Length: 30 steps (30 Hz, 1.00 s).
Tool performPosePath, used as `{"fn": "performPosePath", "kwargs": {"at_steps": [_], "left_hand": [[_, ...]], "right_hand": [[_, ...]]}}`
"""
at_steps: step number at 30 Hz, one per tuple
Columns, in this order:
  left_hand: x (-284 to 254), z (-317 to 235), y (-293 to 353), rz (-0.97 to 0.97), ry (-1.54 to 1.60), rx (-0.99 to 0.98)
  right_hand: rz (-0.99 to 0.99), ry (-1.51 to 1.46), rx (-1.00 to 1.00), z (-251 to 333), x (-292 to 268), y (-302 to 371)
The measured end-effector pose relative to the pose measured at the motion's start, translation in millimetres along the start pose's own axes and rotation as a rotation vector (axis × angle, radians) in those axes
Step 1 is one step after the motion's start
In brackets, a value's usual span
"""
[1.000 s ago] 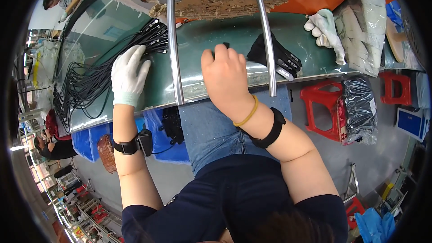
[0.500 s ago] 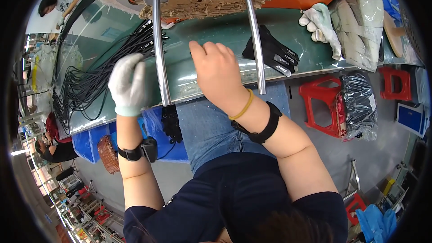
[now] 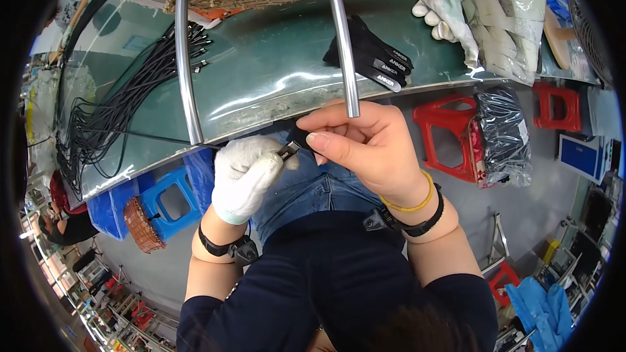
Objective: The person picks up a cable and a strap, winds the cable around the metal rods of a machine, and secures the coiled cable with the strap by hand. This process is repeated for additional cables and straps.
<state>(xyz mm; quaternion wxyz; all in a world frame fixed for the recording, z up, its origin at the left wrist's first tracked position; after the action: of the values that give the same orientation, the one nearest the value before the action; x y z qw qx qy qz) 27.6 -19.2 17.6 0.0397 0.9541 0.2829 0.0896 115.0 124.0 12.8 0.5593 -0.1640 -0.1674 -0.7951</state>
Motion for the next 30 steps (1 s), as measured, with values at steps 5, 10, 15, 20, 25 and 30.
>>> {"fn": "performPosePath", "kwargs": {"at_steps": [5, 10, 15, 20, 25, 30], "left_hand": [[1.0, -4.6, 0.0, 0.003, -0.006, -0.083], [1.4, -6.9, -1.3, 0.027, -0.01, -0.067], [3.1, -22.2, -0.7, 0.183, -0.289, 0.057], [18.9, -85.3, 6.7, 0.179, -0.445, 0.044], [12.7, -139.3, -23.6, -0.064, -1.08, 0.724], [-11.5, -133.0, -69.0, -0.319, -1.173, 0.901]], "right_hand": [[-0.015, 0.058, -0.036, 4.0, -4.2, 2.3], [0.025, 0.193, -0.046, 11.2, -3.2, 3.7], [0.243, 0.697, -0.411, 31.7, 7.1, 0.1], [0.4, 0.782, -0.564, 66.9, 30.9, 4.5], [0.157, 0.829, -0.669, 105.7, 29.5, -22.8], [-0.182, 0.617, -0.537, 91.9, -5.5, -90.7]]}}
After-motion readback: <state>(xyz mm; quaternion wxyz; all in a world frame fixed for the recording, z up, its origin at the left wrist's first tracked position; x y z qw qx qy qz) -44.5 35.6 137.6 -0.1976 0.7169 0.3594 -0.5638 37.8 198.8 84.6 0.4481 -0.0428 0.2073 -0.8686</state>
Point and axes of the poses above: each hand's wrist, its own y-axis away from the middle knuckle, its own x-axis out of the palm, z = x × y, the point moved 3 cm from there along -y, towards the middle knuckle, and after that the axes turned 6 degrees about y, right-handed, at the moved point
